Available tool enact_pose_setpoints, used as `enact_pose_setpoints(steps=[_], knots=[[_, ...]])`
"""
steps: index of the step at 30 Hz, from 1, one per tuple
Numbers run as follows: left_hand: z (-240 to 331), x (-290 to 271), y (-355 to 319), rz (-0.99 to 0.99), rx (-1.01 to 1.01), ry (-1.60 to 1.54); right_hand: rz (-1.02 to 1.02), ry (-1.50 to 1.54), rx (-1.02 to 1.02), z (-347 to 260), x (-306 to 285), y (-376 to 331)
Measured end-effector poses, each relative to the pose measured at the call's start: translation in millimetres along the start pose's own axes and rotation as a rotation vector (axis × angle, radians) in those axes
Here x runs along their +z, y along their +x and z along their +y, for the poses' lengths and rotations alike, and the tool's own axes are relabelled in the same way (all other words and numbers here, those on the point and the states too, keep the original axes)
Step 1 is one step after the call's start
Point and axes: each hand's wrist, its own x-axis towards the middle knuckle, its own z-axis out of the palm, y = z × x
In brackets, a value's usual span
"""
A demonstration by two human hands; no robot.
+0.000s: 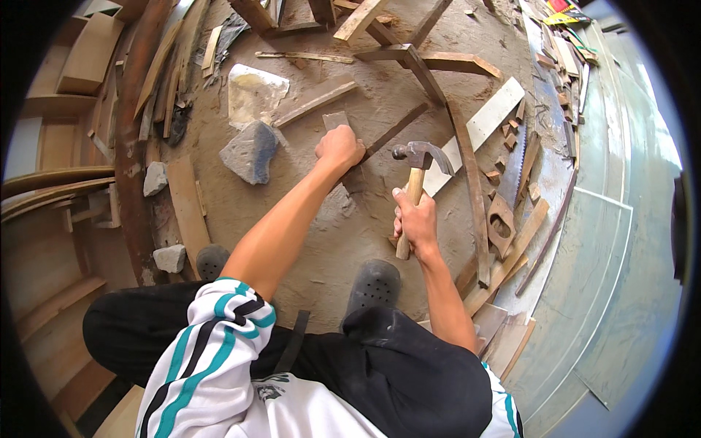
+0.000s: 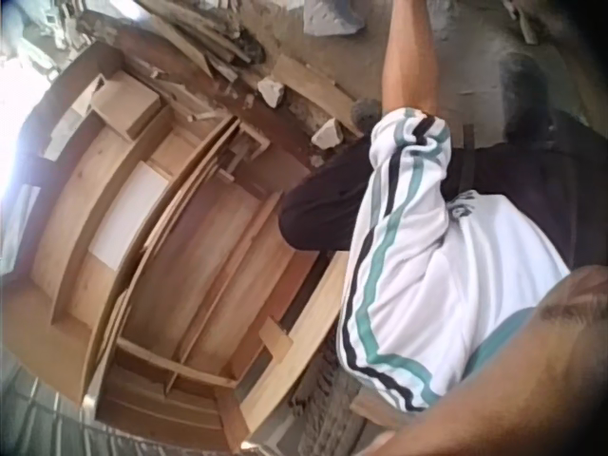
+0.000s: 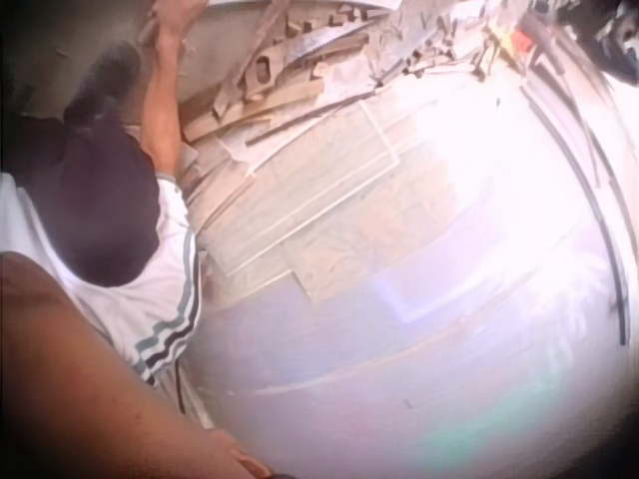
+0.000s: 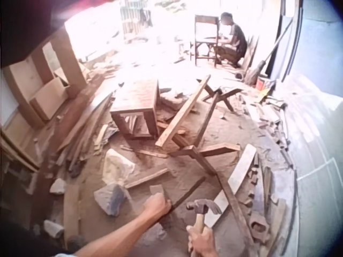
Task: The person sits on the floor and repeatedly strikes a long wooden strip with a hammer to break it into smaller pieces. The person repositions the wood and continues hammering until it fragments.
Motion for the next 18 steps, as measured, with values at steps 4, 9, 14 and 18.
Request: enact_pose_setpoints(steps=[4,9,14,18], knots=[[11.6,6.0,-0.1,-0.013,-0.170,-0.121,0.014,0.040,-0.033,1.2,-3.2,-2.4],[12.9,24.0,0.1,0.036,-0.278,-0.194,-0.027,0.008,0.003,1.6,8.0,-3.5],[14.7,16.3,0.1,0.041,-0.151,-0.058,-0.052,-0.048,-0.006,7.4,15.5,-4.3],[8.1,19.4,6.1,0.084,-0.054,0.054,-0.063,-0.071,0.001,8.6,20.0,-5.1]])
